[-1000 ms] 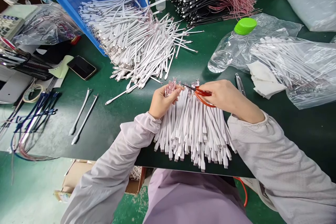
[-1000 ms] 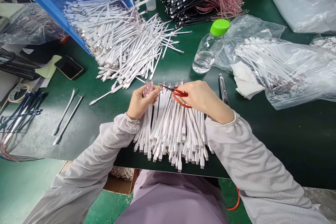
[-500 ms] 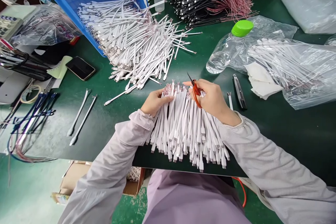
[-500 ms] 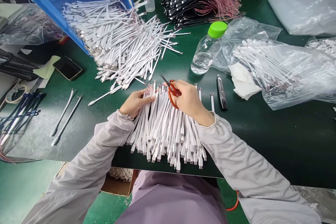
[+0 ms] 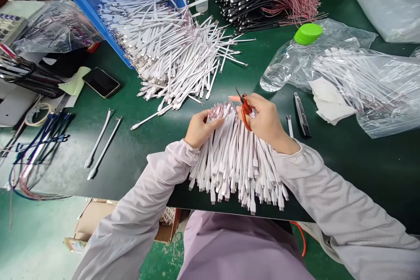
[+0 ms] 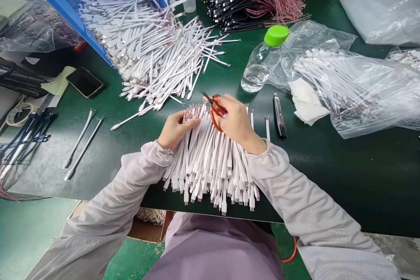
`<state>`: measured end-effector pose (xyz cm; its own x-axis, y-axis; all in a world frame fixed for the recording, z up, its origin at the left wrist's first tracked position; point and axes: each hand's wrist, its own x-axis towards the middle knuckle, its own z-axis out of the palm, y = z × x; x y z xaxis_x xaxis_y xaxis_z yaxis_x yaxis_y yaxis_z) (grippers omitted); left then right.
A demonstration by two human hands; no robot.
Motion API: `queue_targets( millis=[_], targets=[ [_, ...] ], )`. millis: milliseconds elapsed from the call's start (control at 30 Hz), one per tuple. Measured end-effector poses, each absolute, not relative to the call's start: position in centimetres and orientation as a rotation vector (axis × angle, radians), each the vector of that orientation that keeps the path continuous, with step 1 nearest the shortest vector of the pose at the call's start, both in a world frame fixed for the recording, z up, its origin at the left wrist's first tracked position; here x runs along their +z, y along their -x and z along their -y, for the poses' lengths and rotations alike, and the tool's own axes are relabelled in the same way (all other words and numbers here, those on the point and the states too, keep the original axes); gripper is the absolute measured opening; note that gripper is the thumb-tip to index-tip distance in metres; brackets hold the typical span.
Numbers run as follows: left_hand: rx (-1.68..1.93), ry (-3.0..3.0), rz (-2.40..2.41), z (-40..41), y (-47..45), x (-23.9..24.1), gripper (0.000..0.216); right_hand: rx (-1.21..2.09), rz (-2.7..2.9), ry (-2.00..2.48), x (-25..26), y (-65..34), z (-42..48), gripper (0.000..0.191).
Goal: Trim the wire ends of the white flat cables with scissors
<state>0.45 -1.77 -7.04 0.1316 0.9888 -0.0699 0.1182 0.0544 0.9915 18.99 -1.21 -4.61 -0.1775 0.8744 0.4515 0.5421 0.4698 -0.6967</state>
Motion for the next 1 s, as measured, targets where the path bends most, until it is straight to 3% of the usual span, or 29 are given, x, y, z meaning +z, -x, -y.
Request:
queue_targets(
  millis=[600,1000],
  targets=[
    [1.031,-1.188,-1.19,1.86,-0.7,-6.43,0.028,0.489,1.914,1.196,-4.55,-18.8,2.08,0.014],
    [1.038,-1.129,-1.167,1.89,-0.74,-6.48,0.03,0.491,1.885,1.155,-4.7,-18.84,1.99,0.021]
  ],
)
